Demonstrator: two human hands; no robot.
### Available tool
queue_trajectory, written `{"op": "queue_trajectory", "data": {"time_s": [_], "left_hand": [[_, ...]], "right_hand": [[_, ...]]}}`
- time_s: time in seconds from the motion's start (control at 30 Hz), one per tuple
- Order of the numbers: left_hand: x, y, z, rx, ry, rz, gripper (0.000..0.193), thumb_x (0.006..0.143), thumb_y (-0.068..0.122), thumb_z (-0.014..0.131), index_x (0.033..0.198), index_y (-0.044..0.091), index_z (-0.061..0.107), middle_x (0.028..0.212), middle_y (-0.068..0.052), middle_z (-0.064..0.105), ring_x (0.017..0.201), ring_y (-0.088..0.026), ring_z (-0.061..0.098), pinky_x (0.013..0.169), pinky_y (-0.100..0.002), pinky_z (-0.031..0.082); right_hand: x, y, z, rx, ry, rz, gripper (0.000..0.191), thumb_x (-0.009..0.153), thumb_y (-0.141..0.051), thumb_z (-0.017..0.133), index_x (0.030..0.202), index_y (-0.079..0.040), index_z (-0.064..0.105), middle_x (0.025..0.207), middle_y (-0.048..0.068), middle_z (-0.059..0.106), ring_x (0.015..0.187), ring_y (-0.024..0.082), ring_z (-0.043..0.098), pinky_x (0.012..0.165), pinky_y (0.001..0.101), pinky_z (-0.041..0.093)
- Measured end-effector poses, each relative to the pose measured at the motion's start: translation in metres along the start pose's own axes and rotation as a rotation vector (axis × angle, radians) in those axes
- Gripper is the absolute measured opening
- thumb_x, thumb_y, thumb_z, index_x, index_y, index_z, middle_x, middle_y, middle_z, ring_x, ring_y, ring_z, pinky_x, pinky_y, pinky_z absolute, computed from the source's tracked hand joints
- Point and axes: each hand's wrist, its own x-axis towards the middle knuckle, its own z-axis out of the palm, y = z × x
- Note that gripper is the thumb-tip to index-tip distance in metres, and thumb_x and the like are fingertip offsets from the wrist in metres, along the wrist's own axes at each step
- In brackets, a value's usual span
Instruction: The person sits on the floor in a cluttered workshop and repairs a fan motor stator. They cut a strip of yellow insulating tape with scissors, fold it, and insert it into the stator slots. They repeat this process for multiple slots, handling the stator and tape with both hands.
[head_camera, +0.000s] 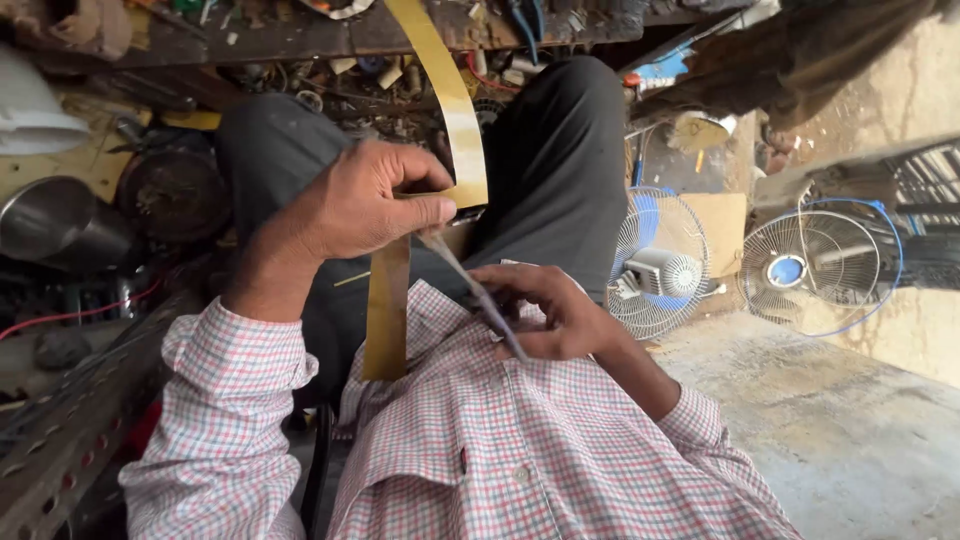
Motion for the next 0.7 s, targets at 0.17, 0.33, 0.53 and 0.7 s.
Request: {"op": "queue_trajectory", "data": {"time_s": [0.17,0.33,0.53,0.7], "left_hand": [[-0.009,-0.002,-0.004,0.054,0.14,0.165,0.012,0.093,0.013,0.072,0.095,0.001,0.074,0.079,-0.006,0.073,0.068,-0.01,0.068,0.06,-0.027,0.056],[-0.017,-0.001,0.002,-0.061,0.195,0.183,0.014,0.097,0.014,0.07,0.096,0.001,0.072,0.082,-0.006,0.072,0.071,-0.011,0.07,0.061,-0.027,0.058],[-0.012,-0.005,0.018,0.113,0.331,0.232,0.012,0.097,0.013,0.072,0.095,0.001,0.072,0.08,-0.005,0.072,0.069,-0.01,0.07,0.057,-0.026,0.055],[-0.01,-0.011,0.027,-0.061,0.346,0.129,0.016,0.098,0.016,0.071,0.095,0.001,0.069,0.077,-0.003,0.068,0.065,-0.009,0.066,0.055,-0.025,0.055]], "right_hand": [[-0.011,0.021,0.008,0.191,0.056,-0.077,0.081,0.077,-0.011,0.089,0.15,0.0,0.055,0.124,0.011,0.07,0.109,0.02,0.07,0.102,0.0366,0.058],[-0.005,0.015,0.007,0.483,0.094,0.004,0.084,0.08,-0.005,0.087,0.153,0.0,0.048,0.126,0.01,0.064,0.105,0.017,0.067,0.095,0.0327,0.055],[0.015,0.013,0.013,0.371,0.168,-0.019,0.081,0.083,-0.004,0.086,0.154,0.0,0.046,0.123,0.01,0.064,0.103,0.014,0.067,0.094,0.031,0.058],[0.023,0.017,0.013,0.429,0.133,-0.062,0.077,0.087,-0.002,0.083,0.155,-0.001,0.047,0.125,0.01,0.066,0.1,0.013,0.068,0.094,0.0291,0.058]]}}
